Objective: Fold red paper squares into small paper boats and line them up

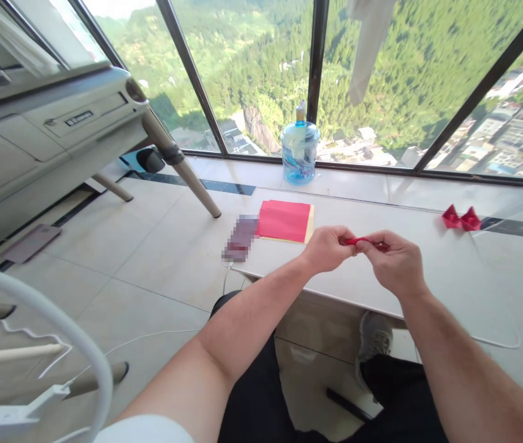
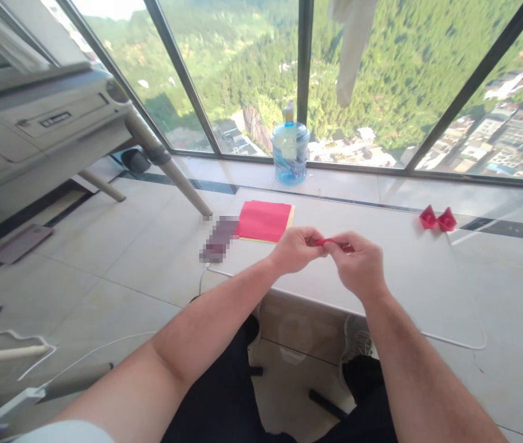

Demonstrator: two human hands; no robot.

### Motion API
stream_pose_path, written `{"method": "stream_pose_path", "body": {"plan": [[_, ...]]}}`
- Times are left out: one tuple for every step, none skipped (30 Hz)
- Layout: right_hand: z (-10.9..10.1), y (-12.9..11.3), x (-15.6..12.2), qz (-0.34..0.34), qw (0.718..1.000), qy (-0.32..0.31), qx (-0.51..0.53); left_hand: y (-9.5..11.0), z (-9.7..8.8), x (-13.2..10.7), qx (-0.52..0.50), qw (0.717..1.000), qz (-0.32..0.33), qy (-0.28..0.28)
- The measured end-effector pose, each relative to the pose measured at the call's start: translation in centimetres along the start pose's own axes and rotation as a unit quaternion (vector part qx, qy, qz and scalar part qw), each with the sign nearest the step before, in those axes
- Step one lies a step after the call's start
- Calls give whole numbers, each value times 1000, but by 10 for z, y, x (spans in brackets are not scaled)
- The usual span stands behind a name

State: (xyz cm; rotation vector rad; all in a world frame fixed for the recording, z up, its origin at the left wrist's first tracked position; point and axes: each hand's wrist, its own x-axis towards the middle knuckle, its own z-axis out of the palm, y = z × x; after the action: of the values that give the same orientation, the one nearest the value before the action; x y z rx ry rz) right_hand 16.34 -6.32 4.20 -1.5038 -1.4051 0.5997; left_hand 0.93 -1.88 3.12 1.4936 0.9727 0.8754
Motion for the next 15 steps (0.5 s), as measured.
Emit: {"method": "stream_pose_path", "body": {"plan": [[0,0,0,1,1000,15,-2,0,1,0,-9,1000,-3,6],[1,1,1,3,1000,31,-3,0,2,0,-20,1000,-6,10],[1,1,2,6,999,43,-2,0,2,-1,-35,999,-8,9],[1,2,3,10,999,48,4,0,3,-1,-52,999,-10,4],[0,3,4,14,999,46,12,-1,3,-1,-68,998,-13,0],[0,3,4,19,999,35,23,-2,3,0,-79,997,-15,-3],[-1,4,5,23,999,16,34,-3,2,0,-82,996,-17,-2],[-2,4,6,28,999,-4,42,-4,2,0,-74,997,-17,3],[-2,4,6,34,998,-22,46,-4,2,1,-59,998,-15,8],[-3,4,6,40,998,-33,47,-5,2,1,-42,999,-11,8],[-3,4,6,46,997,-37,46,-5,2,2,-28,1000,-8,7],[-2,3,5,50,997,-32,44,-5,2,2,-18,1000,-5,5],[-2,3,5,53,997,-24,42,-4,2,2,-13,1000,-5,1],[-1,2,5,53,998,-13,42,-3,2,3,-11,1000,-8,-4],[0,1,4,50,998,-5,44,-2,1,3,-10,1000,-13,-10]]}}
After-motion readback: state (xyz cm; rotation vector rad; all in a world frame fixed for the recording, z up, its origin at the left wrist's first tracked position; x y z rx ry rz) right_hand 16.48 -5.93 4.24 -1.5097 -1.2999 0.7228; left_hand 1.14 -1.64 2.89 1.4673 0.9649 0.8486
